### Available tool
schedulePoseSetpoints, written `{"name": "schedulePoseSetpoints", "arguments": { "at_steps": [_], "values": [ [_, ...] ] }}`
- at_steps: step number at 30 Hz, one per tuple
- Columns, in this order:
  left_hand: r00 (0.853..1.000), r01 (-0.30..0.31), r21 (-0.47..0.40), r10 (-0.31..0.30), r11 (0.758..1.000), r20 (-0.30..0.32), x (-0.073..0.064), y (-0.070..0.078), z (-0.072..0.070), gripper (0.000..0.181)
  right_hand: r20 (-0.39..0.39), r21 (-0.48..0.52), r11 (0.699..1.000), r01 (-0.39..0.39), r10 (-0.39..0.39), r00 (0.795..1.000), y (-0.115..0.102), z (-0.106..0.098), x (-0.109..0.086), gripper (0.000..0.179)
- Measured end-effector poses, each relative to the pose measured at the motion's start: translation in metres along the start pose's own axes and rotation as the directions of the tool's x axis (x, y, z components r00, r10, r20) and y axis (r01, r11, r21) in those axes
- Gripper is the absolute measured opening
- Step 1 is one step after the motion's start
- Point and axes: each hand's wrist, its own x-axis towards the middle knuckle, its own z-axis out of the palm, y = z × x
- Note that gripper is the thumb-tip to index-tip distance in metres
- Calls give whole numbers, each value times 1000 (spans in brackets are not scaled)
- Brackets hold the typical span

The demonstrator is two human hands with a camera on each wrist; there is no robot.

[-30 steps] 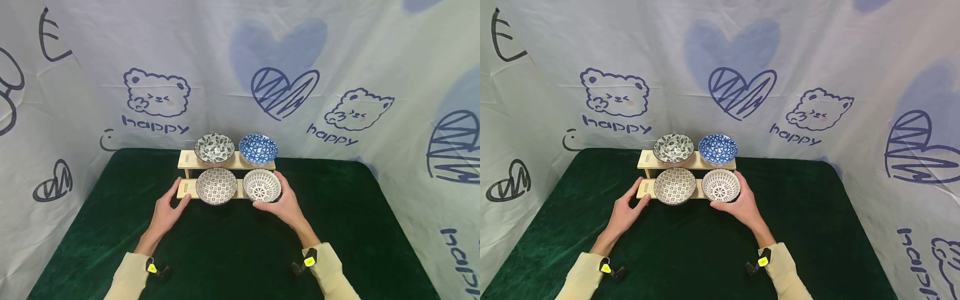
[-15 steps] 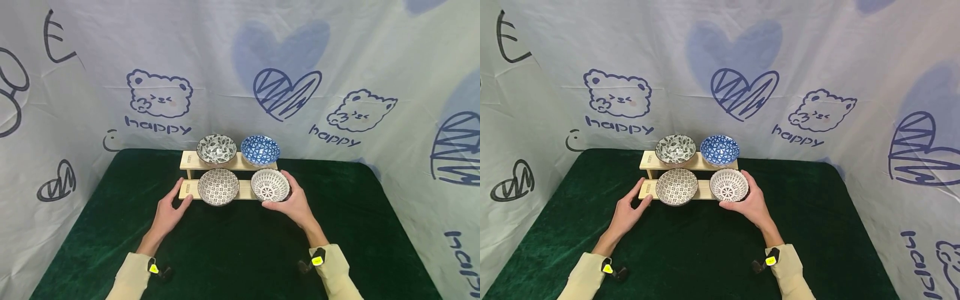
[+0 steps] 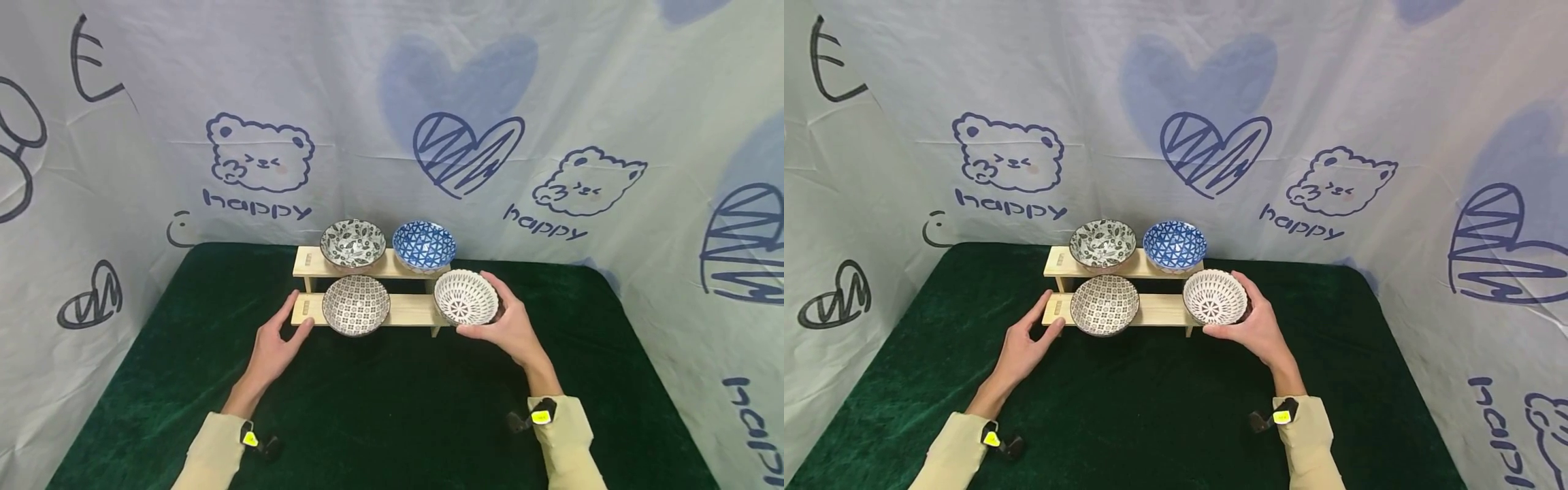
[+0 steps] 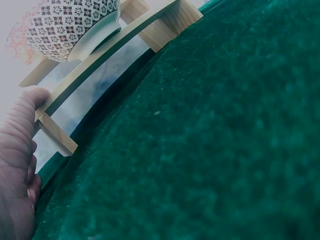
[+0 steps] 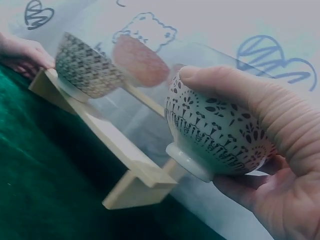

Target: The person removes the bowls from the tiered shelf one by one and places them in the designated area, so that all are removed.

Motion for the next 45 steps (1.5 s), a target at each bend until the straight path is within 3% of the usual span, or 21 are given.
{"name": "schedulePoseSetpoints", "arguments": {
  "at_steps": [14, 21, 29, 37, 45],
  "values": [
    [1000, 6, 10, -6, 1000, 3, 1, -3, 1, 74, -129, 80, 994, -80, 90, 988, 18, -21, 5, 105],
    [1000, 9, 12, -9, 1000, 0, -3, -6, 1, 73, -224, 74, 977, -202, 214, 951, 35, -17, 6, 112],
    [1000, -14, 20, 15, 1000, -21, -5, -6, 1, 71, -303, 111, 957, -269, 290, 908, 52, -6, 7, 114],
    [1000, -22, 17, 23, 1000, -21, -2, -5, 2, 72, -396, 119, 952, -282, 306, 866, 71, 3, 10, 116],
    [1000, -22, 14, 22, 1000, -20, 1, -4, 2, 72, -431, 95, 954, -284, 296, 852, 79, 6, 12, 117]
  ]
}}
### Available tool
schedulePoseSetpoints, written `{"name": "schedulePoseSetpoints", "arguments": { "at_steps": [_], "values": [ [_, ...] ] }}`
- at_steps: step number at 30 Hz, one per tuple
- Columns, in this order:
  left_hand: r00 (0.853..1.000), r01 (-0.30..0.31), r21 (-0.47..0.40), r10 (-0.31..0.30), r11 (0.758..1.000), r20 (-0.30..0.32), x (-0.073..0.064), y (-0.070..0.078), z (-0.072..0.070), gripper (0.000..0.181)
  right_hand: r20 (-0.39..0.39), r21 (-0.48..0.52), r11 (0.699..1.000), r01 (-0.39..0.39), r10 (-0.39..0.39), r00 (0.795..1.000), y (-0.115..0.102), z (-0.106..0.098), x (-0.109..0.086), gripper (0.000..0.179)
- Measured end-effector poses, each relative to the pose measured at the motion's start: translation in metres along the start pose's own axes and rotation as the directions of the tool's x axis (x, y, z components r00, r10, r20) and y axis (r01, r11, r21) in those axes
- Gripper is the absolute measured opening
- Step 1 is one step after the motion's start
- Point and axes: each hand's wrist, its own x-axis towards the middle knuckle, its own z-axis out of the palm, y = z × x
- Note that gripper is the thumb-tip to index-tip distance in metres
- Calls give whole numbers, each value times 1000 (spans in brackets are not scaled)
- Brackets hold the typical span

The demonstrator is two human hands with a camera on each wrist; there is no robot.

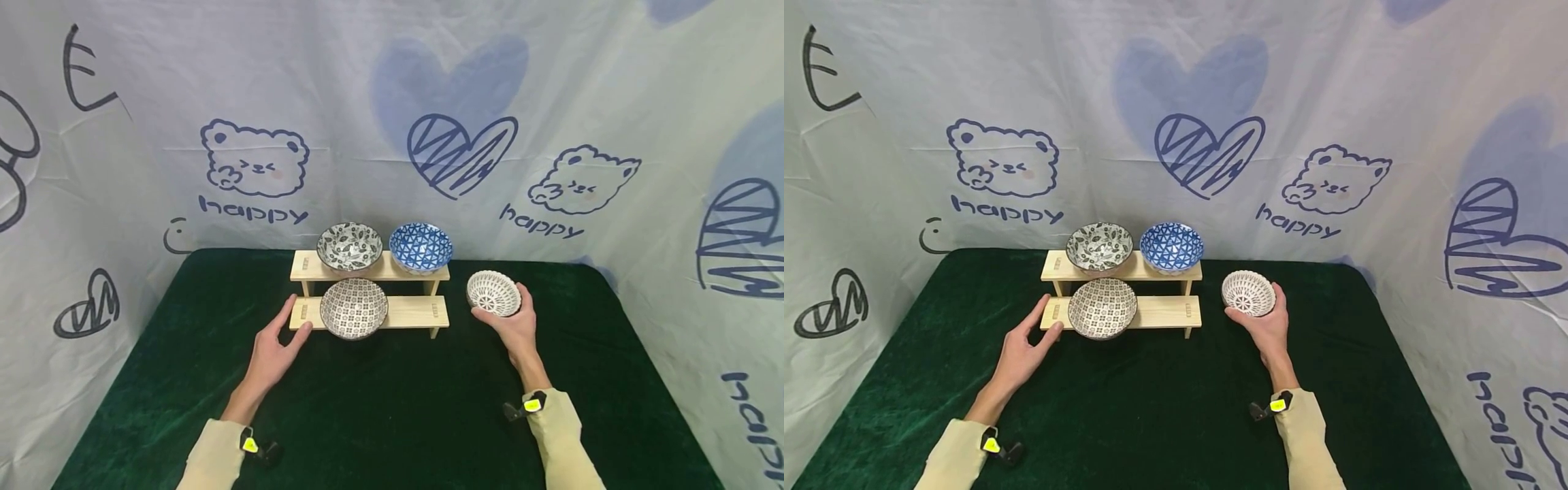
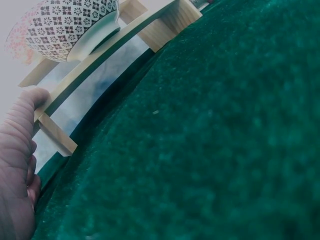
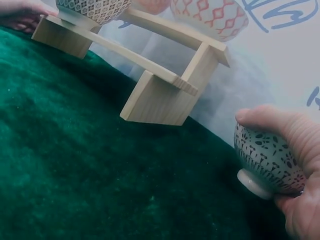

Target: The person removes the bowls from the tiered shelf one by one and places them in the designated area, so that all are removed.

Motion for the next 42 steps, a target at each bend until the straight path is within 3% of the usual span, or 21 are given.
{"name": "schedulePoseSetpoints", "arguments": {
  "at_steps": [30, 42],
  "values": [
    [1000, 14, -7, -14, 1000, 14, 0, 5, -1, 72, 86, -86, 994, -65, 73, 994, -9, -4, 0, 122],
    [1000, 14, 2, -14, 1000, 10, 0, 4, -1, 72, 53, -95, 995, 27, -22, 998, -17, -9, 0, 119]
  ]
}}
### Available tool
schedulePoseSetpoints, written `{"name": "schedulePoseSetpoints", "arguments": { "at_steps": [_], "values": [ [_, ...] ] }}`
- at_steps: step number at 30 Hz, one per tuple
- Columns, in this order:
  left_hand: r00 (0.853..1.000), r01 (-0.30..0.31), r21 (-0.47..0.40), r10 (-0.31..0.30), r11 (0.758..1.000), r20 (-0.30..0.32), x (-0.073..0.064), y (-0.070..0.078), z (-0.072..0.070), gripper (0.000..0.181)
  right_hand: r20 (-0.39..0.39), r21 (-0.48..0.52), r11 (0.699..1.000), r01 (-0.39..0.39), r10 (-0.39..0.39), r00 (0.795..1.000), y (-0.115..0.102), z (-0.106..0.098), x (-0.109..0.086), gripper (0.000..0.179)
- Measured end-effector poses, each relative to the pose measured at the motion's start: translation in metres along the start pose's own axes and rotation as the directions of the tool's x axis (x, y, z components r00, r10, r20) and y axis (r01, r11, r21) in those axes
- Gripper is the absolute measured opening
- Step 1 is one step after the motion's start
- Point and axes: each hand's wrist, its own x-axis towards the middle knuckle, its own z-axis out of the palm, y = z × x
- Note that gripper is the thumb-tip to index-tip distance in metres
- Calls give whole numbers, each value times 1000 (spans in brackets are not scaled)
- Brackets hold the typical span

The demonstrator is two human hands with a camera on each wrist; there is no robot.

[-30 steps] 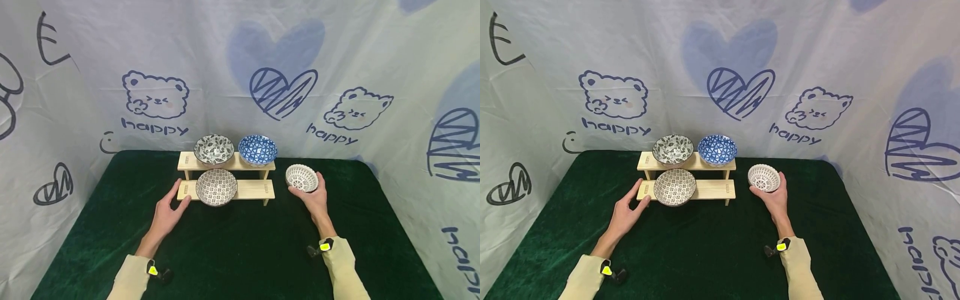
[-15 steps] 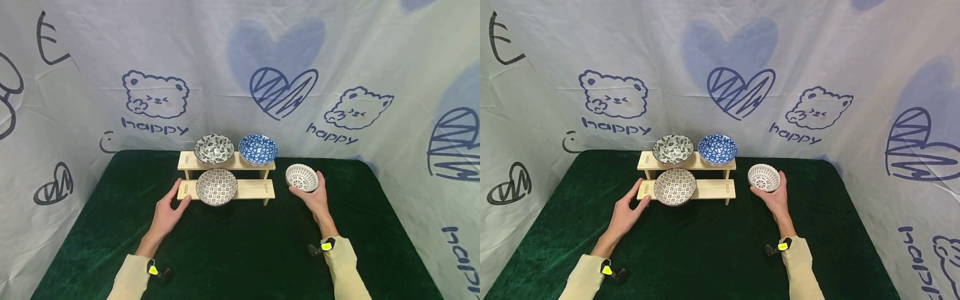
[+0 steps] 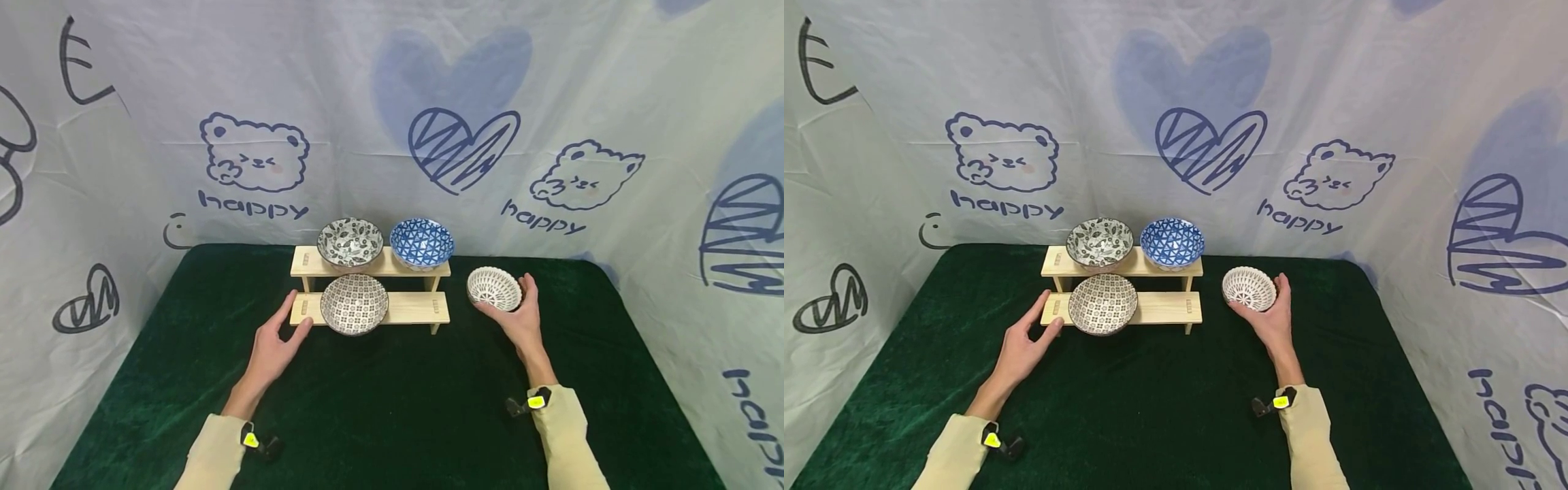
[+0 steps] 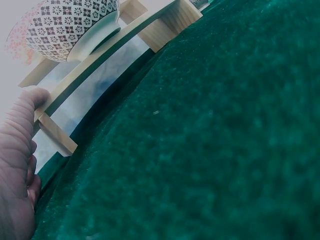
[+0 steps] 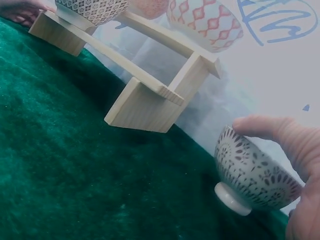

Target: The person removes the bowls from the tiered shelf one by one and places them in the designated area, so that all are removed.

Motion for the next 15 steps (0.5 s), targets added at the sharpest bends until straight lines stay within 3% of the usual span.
{"name": "schedulePoseSetpoints", "arguments": {
  "at_steps": [8, 15],
  "values": [
    [1000, 0, 7, 0, 1000, -1, 0, 0, 0, 72, -59, -82, 993, 89, -94, 994, -13, -1, -5, 112],
    [1000, -7, -2, 7, 1000, -3, 1, -1, 1, 72, -30, -71, 986, 149, -152, 988, -35, 0, -16, 112]
  ]
}}
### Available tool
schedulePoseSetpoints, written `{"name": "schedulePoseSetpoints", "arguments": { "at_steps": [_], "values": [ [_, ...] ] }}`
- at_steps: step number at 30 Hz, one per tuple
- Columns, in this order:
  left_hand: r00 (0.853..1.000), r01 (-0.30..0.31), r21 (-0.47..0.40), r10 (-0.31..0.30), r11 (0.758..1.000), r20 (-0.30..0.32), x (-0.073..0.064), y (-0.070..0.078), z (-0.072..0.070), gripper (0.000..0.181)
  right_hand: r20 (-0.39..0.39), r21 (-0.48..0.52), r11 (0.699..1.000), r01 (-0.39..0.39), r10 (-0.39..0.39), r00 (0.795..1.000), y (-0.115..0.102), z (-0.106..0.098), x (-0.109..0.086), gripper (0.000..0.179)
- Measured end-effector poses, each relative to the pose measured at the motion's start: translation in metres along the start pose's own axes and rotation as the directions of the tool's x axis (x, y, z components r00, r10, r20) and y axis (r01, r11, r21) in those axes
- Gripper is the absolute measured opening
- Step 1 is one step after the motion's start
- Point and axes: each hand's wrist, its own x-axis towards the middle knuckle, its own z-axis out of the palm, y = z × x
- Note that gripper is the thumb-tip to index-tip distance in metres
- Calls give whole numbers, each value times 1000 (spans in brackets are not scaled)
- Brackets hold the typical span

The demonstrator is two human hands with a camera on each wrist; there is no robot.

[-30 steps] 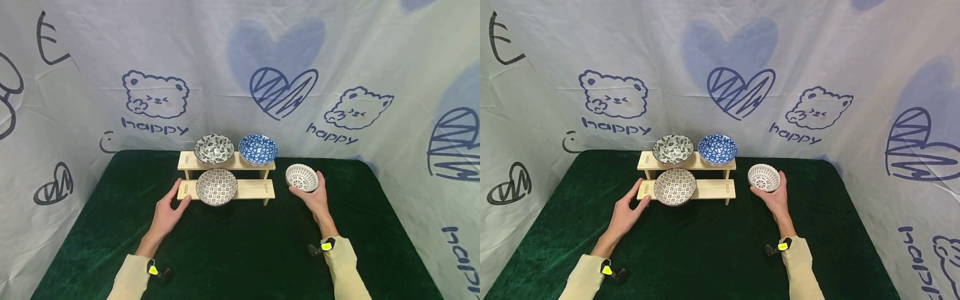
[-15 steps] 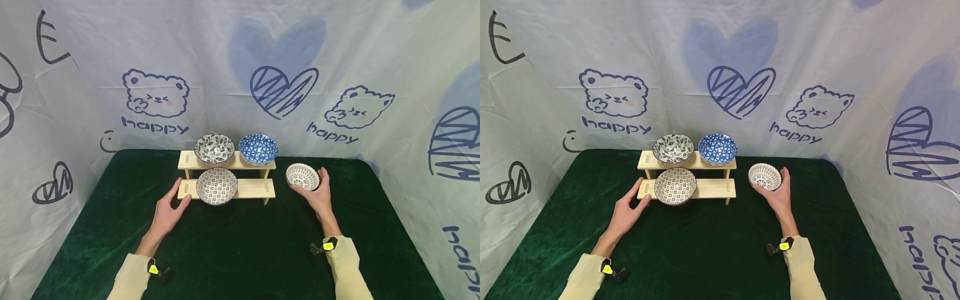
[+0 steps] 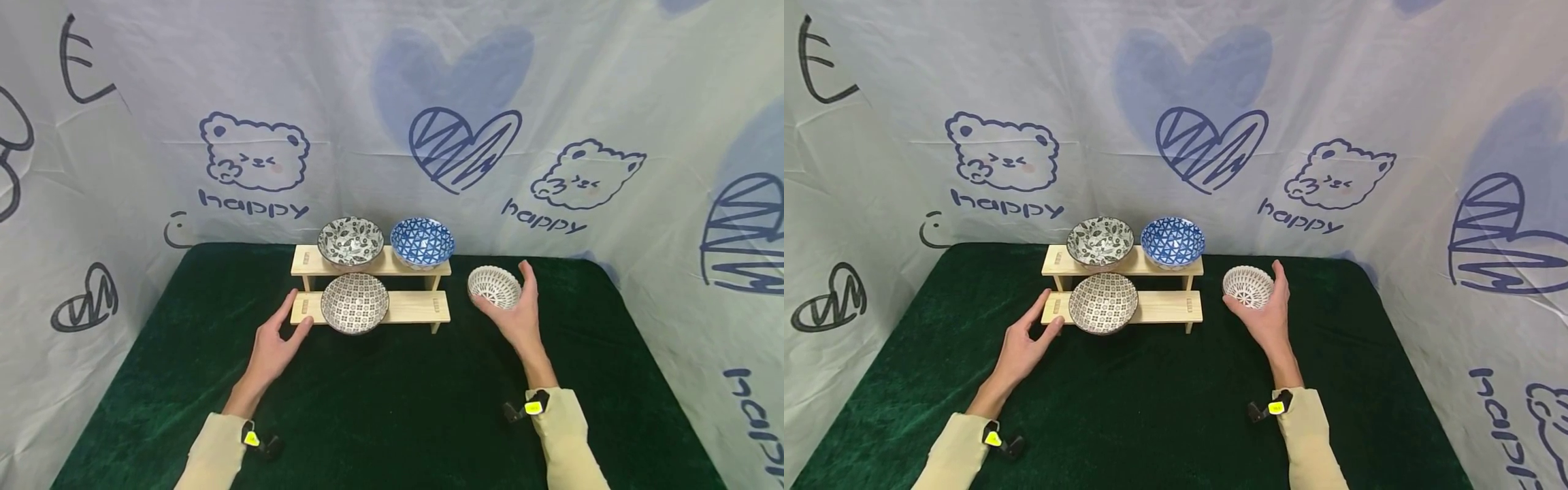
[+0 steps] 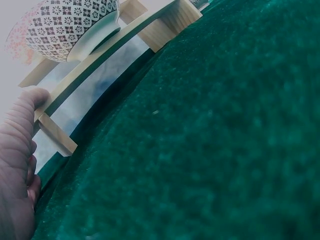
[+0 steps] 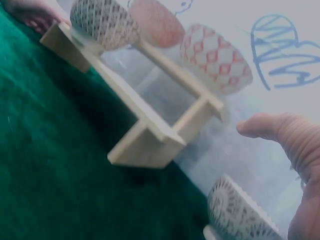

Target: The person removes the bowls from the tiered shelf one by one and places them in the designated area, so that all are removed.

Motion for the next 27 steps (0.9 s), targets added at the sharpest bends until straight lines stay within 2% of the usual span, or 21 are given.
{"name": "schedulePoseSetpoints", "arguments": {
  "at_steps": [5, 8, 15, 21, 27],
  "values": [
    [1000, -3, 0, 3, 1000, 2, 0, 0, 1, 72, 51, 43, 999, 31, -33, 998, -15, -1, -7, 114],
    [1000, -7, -3, 7, 1000, 3, 0, 1, 1, 72, 115, 45, 997, 66, -71, 991, -19, 1, -13, 114],
    [1000, -20, -4, 20, 1000, -9, 1, 2, -1, 71, 273, 73, 987, 141, -156, 949, -27, 14, -37, 116],
    [1000, -3, -2, 3, 1000, 7, 1, 4, -2, 73, 331, 161, 970, 181, -226, 916, -33, 29, -54, 114],
    [1000, 12, -7, -12, 1000, 13, -1, 4, -2, 73, 380, 256, 953, 163, -254, 889, -47, 42, -66, 112]
  ]
}}
